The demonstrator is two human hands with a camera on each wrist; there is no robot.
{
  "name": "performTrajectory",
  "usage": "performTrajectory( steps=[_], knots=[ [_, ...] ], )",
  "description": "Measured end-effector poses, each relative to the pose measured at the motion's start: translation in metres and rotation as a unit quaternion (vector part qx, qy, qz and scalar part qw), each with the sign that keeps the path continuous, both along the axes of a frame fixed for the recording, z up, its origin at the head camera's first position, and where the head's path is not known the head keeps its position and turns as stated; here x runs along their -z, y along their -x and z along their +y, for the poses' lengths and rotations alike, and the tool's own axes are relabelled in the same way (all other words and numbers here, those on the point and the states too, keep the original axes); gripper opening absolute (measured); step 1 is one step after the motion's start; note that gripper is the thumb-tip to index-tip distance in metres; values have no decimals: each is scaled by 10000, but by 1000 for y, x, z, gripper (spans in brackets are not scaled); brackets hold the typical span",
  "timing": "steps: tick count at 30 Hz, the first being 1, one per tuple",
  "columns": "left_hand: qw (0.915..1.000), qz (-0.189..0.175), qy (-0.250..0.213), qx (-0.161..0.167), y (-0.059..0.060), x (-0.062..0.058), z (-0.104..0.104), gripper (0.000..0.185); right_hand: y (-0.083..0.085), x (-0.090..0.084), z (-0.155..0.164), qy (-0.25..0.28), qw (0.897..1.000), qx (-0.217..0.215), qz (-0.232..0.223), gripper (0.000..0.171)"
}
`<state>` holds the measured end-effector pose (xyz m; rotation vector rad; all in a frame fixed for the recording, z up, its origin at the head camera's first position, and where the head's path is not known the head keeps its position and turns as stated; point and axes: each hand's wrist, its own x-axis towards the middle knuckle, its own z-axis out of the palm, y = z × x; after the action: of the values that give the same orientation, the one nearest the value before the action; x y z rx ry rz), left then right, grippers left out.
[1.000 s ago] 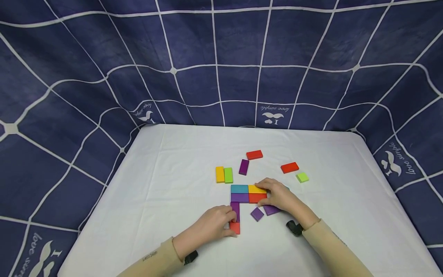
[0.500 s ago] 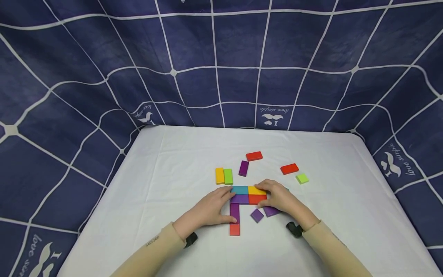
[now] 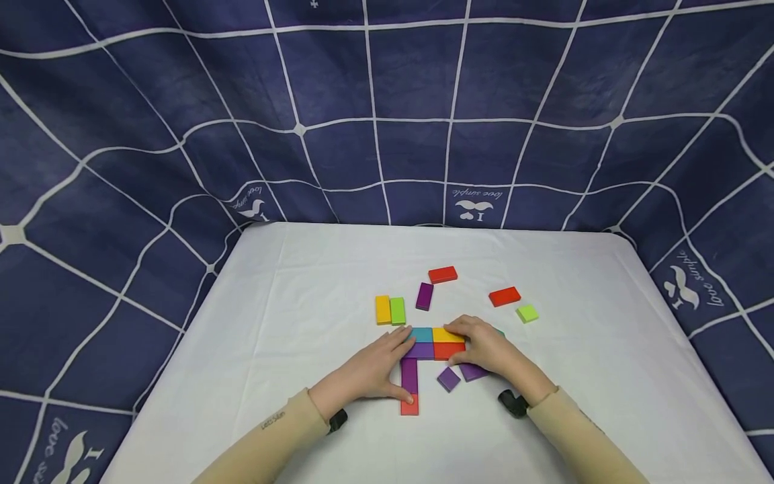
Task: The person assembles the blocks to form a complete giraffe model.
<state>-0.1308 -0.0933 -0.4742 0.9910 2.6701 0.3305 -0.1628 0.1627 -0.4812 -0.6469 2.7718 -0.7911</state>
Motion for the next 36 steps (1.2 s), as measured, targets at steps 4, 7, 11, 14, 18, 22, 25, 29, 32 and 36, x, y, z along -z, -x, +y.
performTrajectory(
  steps=[4,7,11,14,18,22,25,29,32,36],
  knots=[
    [10000,12,36,28,-1,-1,1,106,-2,-1,-1,-74,10000,24,61,64],
    [10000,40,39,34,-1,0,1,106,-3,-1,-1,-97,9999,46,69,63],
    [10000,72,31,52,-3,1,1,106,-4,-1,-2,-152,9998,40,86,63],
    [9999,97,39,74,-5,2,1,106,-5,-1,-2,-197,9997,35,100,64],
    [9998,151,57,80,-6,1,1,106,-6,-1,-2,-194,9998,48,91,64],
    [9997,205,71,91,-5,0,2,105,-7,-2,-1,-140,9999,9,100,64],
    [9997,221,71,102,-5,-1,2,105,-7,-1,1,-44,10000,18,36,64],
    [9995,265,83,124,-4,-1,2,105,-8,-2,7,263,9996,70,-33,56],
    [9993,328,92,144,-4,0,2,105,-10,-5,13,463,9988,95,97,46],
    [9993,334,80,134,-4,0,2,105,-16,-10,21,538,9980,166,303,33]
  ],
)
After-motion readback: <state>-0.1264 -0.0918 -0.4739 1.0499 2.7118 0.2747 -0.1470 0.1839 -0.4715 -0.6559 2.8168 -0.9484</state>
